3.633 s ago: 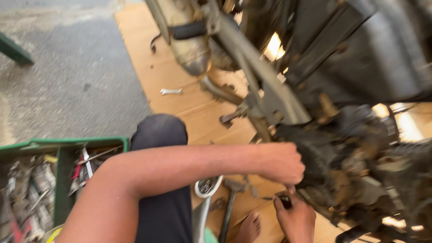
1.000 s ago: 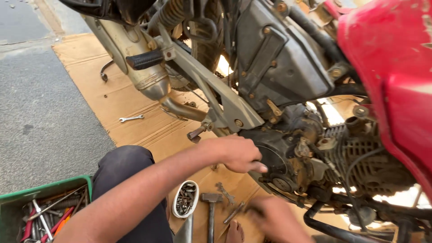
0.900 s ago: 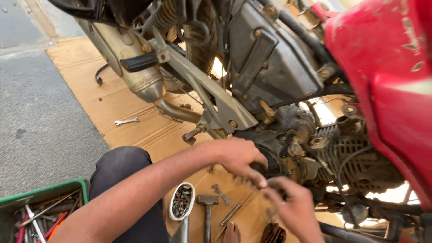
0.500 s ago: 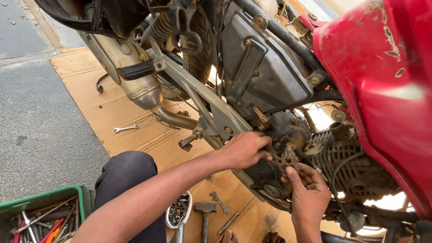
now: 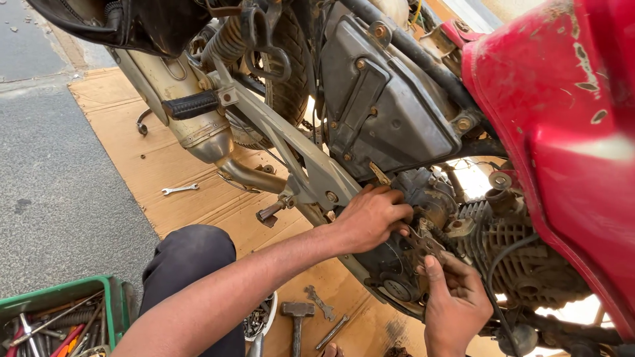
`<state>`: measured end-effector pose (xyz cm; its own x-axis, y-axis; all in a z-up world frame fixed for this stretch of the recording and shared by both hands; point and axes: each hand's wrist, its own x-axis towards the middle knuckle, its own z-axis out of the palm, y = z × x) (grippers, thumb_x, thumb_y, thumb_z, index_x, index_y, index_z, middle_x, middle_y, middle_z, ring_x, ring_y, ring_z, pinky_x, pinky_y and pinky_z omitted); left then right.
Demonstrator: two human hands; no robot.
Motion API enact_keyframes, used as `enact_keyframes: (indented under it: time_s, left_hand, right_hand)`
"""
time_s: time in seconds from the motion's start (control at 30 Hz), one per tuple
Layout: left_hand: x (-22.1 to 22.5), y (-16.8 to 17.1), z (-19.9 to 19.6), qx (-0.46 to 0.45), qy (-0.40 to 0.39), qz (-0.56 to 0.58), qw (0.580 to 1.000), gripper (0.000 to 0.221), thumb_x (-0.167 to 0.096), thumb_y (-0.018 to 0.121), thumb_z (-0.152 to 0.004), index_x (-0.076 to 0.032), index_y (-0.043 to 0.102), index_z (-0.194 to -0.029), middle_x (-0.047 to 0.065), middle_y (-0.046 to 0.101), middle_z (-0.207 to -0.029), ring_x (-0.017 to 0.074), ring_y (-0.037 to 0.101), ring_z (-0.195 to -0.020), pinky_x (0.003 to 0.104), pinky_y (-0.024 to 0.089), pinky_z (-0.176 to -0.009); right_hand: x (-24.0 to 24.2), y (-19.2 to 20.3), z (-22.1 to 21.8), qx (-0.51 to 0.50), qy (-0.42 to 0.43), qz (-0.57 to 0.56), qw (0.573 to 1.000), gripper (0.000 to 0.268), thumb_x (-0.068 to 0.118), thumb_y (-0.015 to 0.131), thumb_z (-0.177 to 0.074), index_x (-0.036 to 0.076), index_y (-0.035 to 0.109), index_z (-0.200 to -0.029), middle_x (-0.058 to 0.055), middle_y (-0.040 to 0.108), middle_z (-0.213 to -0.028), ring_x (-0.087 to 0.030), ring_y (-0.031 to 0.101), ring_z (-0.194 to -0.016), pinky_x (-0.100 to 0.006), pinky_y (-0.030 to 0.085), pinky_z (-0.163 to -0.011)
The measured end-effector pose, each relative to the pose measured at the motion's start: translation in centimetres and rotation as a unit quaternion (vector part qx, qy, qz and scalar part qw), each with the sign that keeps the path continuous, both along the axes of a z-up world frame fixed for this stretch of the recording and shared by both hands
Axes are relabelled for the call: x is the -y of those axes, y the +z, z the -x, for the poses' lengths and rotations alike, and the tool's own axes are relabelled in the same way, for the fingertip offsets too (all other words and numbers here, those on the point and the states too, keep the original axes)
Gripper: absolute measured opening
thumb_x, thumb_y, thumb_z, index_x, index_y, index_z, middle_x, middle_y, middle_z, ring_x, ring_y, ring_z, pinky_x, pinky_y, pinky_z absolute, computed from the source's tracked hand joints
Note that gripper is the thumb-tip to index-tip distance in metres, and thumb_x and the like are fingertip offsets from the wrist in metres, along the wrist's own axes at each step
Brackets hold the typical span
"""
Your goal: The person kneels beside a red motorcycle and works on the engine area near the sprocket cover, using a wrench to loosen fasteners and by hand to pull off the engine cover and handle the removed part. A toolbox sits on the cardboard-covered ground nearby.
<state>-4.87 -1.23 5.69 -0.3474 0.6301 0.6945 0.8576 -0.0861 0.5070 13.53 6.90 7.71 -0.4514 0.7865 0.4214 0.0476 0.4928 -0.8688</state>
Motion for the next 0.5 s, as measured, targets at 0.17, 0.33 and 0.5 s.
enact_keyframes:
  time_s: [0.17,0.33,0.5]
  left_hand:
    - [-0.4,-0.1,-0.2,-0.012,0.001,-0.018,1.0,0.02,-0.026,0.077,-0.085,-0.012,0.072,-0.097,0.011,0.063,-0.097,0.0342,0.064,-0.102,0.051,0.048,-0.09]
    - [-1.0,-0.1,0.4,-0.043,0.01,0.015,0.999,0.022,-0.015,0.076,-0.078,-0.013,0.072,-0.1,0.011,0.063,-0.104,0.0343,0.064,-0.108,0.053,0.049,-0.093]
    - [-1.7,0.0,0.2,-0.027,0.007,0.015,0.999,0.02,-0.017,0.078,-0.08,-0.012,0.072,-0.099,0.012,0.064,-0.106,0.0356,0.064,-0.11,0.055,0.051,-0.092]
  right_hand:
    - [0.4,-0.2,-0.2,0.014,-0.023,-0.023,0.999,0.024,0.005,0.078,-0.094,-0.007,0.069,-0.112,-0.016,0.076,-0.096,-0.017,0.076,-0.085,-0.024,0.06,-0.074]
    - [0.0,-0.9,-0.1,0.01,-0.009,-0.004,1.0,0.024,0.003,0.078,-0.091,-0.008,0.068,-0.111,-0.018,0.075,-0.097,-0.019,0.076,-0.086,-0.025,0.061,-0.076]
    - [0.2,-0.6,-0.1,0.034,-0.023,-0.004,0.999,0.022,0.001,0.077,-0.093,-0.009,0.067,-0.11,-0.021,0.075,-0.096,-0.021,0.076,-0.088,-0.029,0.063,-0.076]
